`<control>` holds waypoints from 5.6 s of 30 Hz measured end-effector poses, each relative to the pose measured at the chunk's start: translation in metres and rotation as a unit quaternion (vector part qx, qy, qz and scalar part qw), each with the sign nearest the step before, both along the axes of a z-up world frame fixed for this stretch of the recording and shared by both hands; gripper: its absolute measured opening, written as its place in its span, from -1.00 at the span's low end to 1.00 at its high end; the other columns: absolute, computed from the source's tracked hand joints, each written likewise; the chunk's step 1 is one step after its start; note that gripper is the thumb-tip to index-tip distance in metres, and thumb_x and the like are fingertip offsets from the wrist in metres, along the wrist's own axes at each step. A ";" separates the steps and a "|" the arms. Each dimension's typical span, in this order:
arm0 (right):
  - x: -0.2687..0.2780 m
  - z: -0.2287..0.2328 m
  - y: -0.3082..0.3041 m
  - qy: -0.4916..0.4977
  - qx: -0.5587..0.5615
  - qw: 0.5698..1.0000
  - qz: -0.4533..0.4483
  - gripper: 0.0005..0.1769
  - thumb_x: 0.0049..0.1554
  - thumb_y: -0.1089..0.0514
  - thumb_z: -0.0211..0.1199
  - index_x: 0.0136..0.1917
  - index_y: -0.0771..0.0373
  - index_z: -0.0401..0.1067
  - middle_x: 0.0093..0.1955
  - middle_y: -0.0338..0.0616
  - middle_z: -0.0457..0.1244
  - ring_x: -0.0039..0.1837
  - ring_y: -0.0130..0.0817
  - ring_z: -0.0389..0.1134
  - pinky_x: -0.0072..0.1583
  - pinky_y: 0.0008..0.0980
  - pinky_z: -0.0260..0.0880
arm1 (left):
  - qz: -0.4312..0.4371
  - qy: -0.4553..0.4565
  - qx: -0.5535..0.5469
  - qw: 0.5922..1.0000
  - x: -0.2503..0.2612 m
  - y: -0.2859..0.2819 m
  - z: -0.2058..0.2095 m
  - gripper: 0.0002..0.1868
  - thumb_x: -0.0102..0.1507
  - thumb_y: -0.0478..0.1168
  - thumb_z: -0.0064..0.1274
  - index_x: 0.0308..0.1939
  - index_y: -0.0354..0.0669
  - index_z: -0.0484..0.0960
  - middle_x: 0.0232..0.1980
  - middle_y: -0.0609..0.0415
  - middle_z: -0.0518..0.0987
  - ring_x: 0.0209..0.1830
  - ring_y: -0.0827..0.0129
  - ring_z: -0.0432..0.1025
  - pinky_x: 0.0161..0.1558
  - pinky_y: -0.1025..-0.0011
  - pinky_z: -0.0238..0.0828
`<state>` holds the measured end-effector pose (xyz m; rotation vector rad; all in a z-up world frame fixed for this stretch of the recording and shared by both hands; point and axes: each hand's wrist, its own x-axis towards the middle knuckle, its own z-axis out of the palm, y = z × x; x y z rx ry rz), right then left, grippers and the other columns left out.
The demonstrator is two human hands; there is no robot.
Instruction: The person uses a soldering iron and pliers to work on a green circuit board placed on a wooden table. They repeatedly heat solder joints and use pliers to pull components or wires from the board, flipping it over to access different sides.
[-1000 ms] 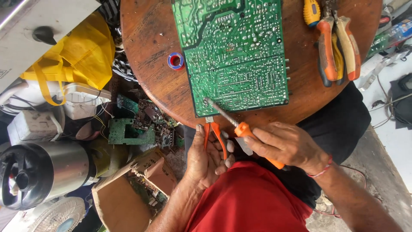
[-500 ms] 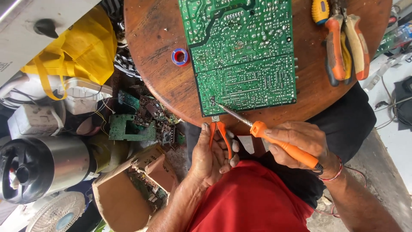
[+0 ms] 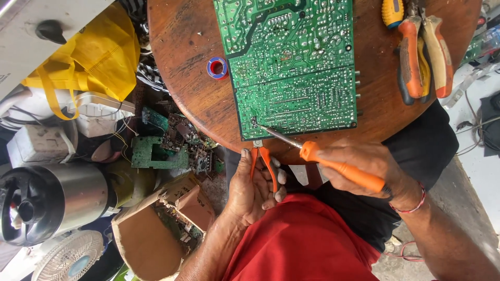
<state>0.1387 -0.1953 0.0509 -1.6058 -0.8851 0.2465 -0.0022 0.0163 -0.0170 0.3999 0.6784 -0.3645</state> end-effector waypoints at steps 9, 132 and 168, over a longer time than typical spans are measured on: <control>0.001 -0.016 -0.005 0.098 0.014 0.995 -0.003 -0.68 0.05 0.41 0.29 0.10 0.53 0.52 -0.20 0.03 0.41 -0.30 -0.36 0.48 -0.20 -0.38 0.57 | 0.002 0.006 -0.024 1.000 0.000 0.006 -0.003 -0.20 0.42 0.43 -0.42 -0.04 -0.29 0.51 -0.35 -0.32 0.58 -0.60 -0.03 0.53 -0.87 0.55 0.21; -0.013 -0.016 0.019 -0.006 -0.078 0.996 -0.046 -0.77 0.02 0.29 0.40 -0.02 0.42 0.60 -0.18 0.08 0.41 -0.22 -0.04 0.52 -0.20 -0.22 0.53 | 0.000 -0.004 -0.047 0.999 0.002 0.015 -0.020 -0.17 0.42 0.44 -0.42 -0.04 -0.33 0.52 -0.34 -0.33 0.60 -0.60 -0.03 0.53 -0.86 0.56 0.25; -0.018 -0.031 0.010 0.002 -0.121 0.986 -0.113 -0.75 0.04 0.15 0.39 -0.04 0.32 0.64 -0.23 -0.07 0.42 -0.24 -0.23 0.50 -0.14 -0.35 0.54 | 0.003 -0.001 -0.035 0.999 0.000 0.016 -0.024 -0.14 0.40 0.47 -0.38 -0.04 -0.36 0.54 -0.34 -0.34 0.60 -0.62 -0.06 0.53 -0.89 0.55 0.22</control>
